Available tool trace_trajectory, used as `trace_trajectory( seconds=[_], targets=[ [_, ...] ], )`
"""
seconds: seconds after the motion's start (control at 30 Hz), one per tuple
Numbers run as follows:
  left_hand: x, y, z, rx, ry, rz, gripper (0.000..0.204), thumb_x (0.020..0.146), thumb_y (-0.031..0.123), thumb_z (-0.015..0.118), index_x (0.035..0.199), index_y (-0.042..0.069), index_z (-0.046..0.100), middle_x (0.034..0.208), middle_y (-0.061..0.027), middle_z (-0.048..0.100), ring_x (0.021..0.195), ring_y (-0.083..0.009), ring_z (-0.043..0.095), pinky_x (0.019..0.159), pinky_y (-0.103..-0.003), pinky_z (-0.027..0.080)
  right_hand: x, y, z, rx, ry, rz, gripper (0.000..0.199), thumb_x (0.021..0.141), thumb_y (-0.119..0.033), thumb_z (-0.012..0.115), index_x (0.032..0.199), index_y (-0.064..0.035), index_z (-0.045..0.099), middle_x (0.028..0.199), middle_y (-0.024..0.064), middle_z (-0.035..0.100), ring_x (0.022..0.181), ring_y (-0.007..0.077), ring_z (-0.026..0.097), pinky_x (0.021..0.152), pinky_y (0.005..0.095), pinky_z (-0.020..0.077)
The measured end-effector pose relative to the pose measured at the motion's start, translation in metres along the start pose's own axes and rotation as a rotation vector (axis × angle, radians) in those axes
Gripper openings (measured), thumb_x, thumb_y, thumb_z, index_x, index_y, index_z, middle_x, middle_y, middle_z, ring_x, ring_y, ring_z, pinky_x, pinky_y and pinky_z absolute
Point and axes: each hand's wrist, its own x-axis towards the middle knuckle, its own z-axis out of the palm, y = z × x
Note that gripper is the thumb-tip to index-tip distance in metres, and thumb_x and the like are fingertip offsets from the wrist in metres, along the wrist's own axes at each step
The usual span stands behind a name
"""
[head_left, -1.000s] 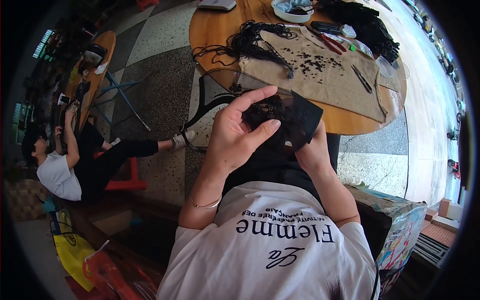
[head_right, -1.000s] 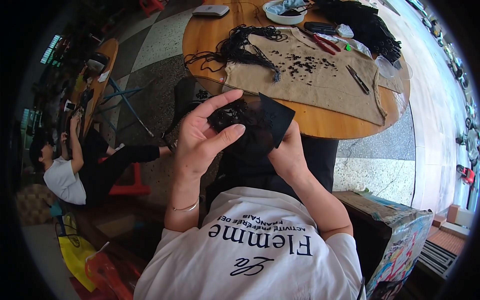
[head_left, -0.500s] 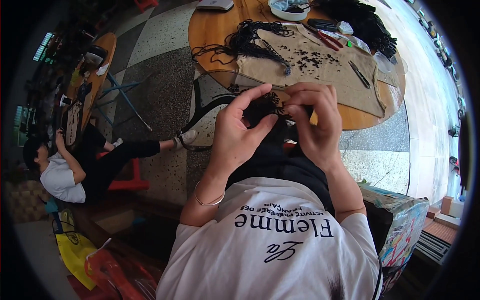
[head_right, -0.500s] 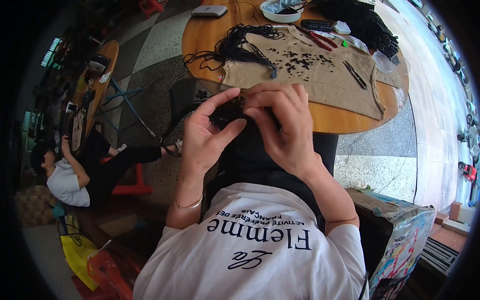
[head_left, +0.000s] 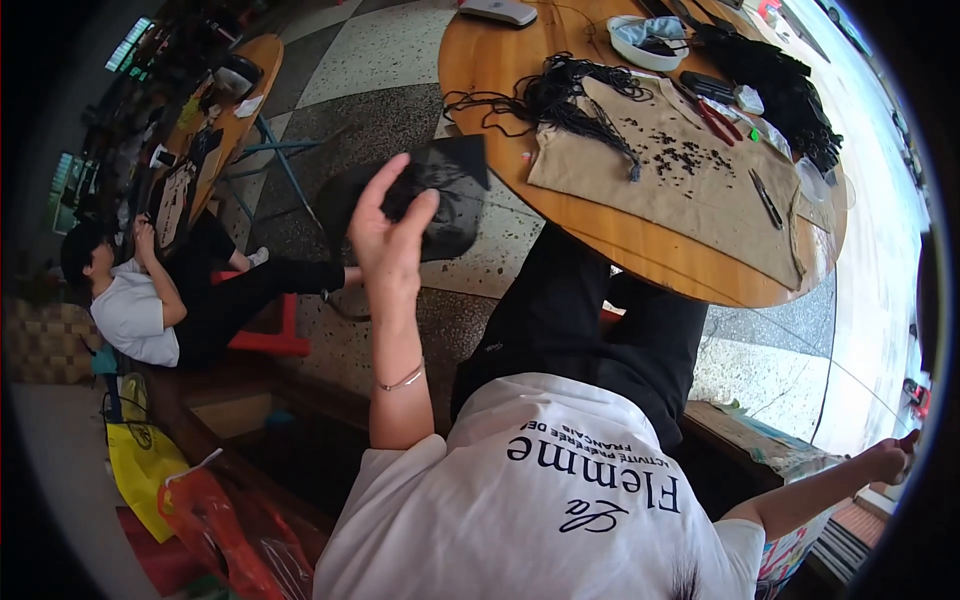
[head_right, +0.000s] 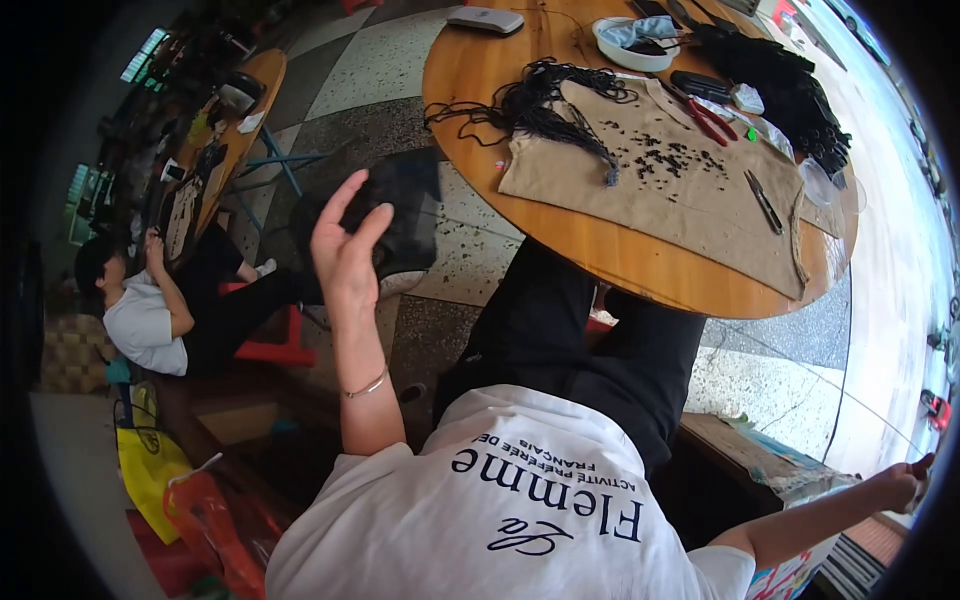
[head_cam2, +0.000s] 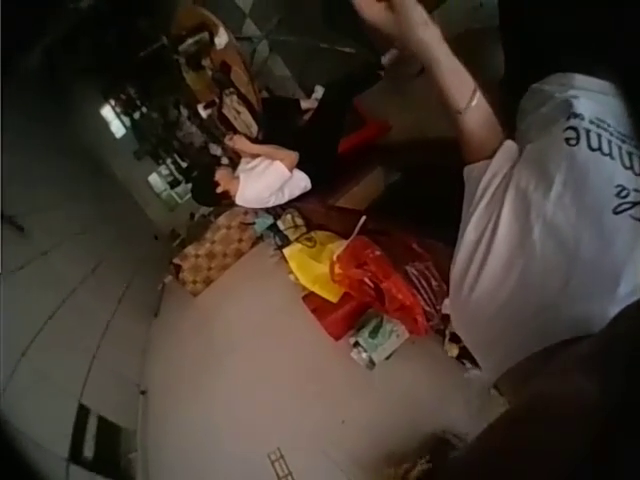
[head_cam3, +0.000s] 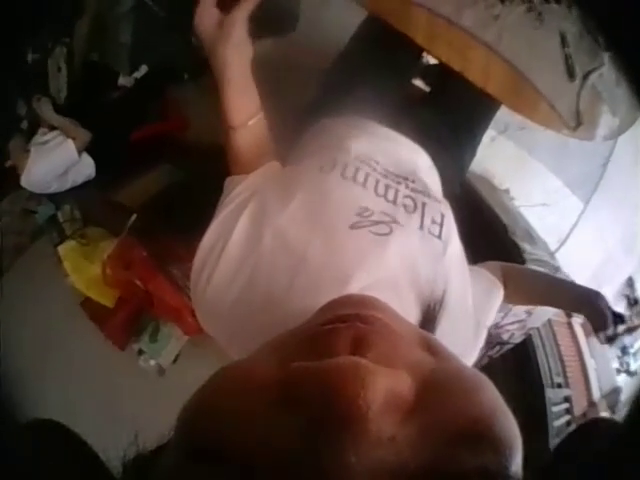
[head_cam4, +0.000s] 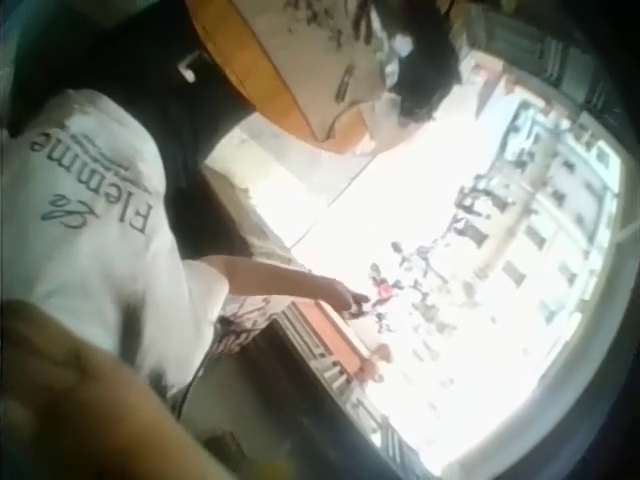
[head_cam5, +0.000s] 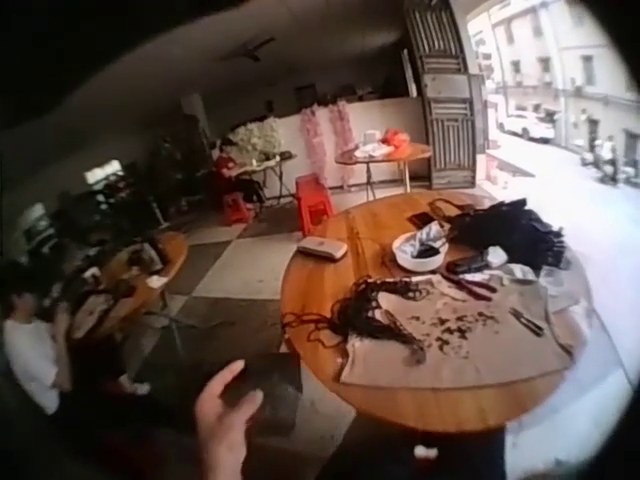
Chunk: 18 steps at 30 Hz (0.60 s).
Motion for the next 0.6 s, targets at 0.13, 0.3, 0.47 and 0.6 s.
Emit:
trace_trajectory(
  seconds=[0.13, 0.3, 0.47, 0.6],
  targets=[
    [0.024, 0.009, -0.048, -0.039, 0.227, -0.01, 0.044, 0.079, -0.008, 0.058, 0.122, -0.005, 0.051, 0.106, -0.0139, 0.061, 0.09, -0.0185, 0.061, 0.081, -0.027, 0.049, 0.006, 0.043, 0.071, 0.752, 0.208, 0.264, 0.015, 0.08, -0.001, 0.05, 0.078, 0.0098, 0.059, 0.077, 0.0181, 0.062, 0.066, 0.0244, 0.061, 0.065, 0.0341, 0.0544],
    [0.032, 0.008, -0.052, -0.309, 0.142, -0.126, 0.045, 0.081, -0.006, 0.057, 0.125, -0.005, 0.048, 0.112, -0.0161, 0.059, 0.097, -0.0201, 0.059, 0.087, -0.028, 0.047, -0.036, 0.028, 0.066, 0.529, 0.066, 0.441, 0.027, 0.084, -0.012, 0.046, 0.078, 0.0108, 0.059, 0.079, 0.0217, 0.064, 0.073, 0.0278, 0.065, 0.067, 0.0384, 0.0524],
    [0.025, -0.002, -0.024, -0.21, 0.134, -0.112, 0.047, 0.082, -0.006, 0.057, 0.128, -0.003, 0.046, 0.116, -0.017, 0.056, 0.103, -0.0187, 0.056, 0.091, -0.029, 0.045, -0.075, -0.043, 0.045, 0.353, -0.127, 0.21, 0.027, 0.089, -0.026, 0.056, 0.098, -0.0018, 0.065, 0.1, 0.0125, 0.063, 0.09, 0.0229, 0.061, 0.078, 0.0346, 0.0476],
    [0.003, -0.01, 0.022, -0.106, 0.031, -0.092, 0.05, 0.082, -0.008, 0.056, 0.13, -0.001, 0.043, 0.114, -0.0155, 0.057, 0.098, -0.0167, 0.058, 0.087, -0.027, 0.046, -0.137, -0.233, -0.007, 0.844, -0.749, -0.064, 0.017, 0.088, -0.011, 0.059, 0.104, -0.0069, 0.065, 0.099, 0.0026, 0.063, 0.087, 0.0092, 0.057, 0.075, 0.0228, 0.046]
  ],
)
